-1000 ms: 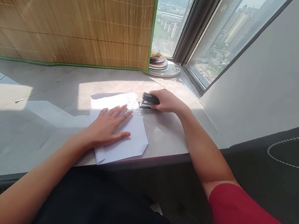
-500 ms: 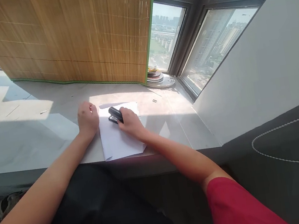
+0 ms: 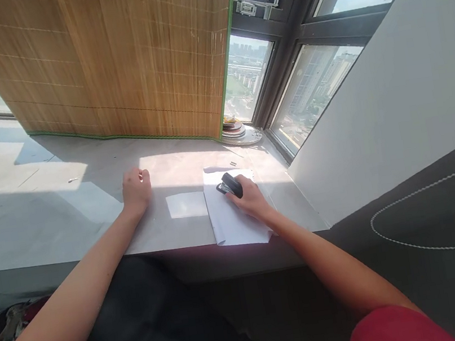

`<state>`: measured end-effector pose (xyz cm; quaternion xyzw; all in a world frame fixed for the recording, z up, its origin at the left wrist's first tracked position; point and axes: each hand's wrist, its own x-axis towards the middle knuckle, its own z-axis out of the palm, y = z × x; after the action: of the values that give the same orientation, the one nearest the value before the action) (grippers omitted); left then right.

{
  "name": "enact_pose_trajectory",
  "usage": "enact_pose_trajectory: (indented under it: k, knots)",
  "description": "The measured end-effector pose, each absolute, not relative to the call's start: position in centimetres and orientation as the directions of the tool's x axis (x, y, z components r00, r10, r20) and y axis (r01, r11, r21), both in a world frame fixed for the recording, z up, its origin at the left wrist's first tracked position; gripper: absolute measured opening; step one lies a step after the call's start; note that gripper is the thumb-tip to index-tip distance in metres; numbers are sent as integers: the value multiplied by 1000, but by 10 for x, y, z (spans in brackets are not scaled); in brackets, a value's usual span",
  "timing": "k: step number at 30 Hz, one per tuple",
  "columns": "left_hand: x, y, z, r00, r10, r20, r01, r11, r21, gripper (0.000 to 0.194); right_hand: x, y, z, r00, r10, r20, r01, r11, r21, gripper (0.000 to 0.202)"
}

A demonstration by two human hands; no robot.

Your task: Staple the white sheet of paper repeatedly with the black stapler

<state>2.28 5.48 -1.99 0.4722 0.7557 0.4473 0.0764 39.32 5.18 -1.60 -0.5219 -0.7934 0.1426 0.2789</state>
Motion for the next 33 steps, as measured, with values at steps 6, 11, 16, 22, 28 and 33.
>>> enact_pose_trajectory:
  k: [6, 11, 16, 22, 28, 33]
  knots:
    - [17, 52, -12, -556, 773, 307, 634, 156, 757, 31, 409, 125, -2, -363, 845, 394, 736, 519, -435, 70]
    - [-4, 41, 2, -594, 689, 415, 674, 144, 725, 36, 369, 171, -28, -491, 870, 38, 838, 483, -253, 67]
    - [-26, 30, 12, -706, 530, 469, 624, 153, 766, 33, 298, 174, -38, -504, 861, -70, 851, 481, -211, 74]
    - [-33, 28, 13, -778, 352, 521, 590, 123, 798, 31, 173, 164, -26, -607, 793, -48, 753, 555, -352, 73]
    - [-34, 27, 17, -828, 313, 465, 533, 184, 826, 32, 72, 151, -27, -693, 721, 6, 660, 637, -399, 76]
    - [-31, 26, 18, -832, 294, 471, 519, 114, 847, 33, 68, 140, -18, -745, 634, 207, 560, 763, -323, 61]
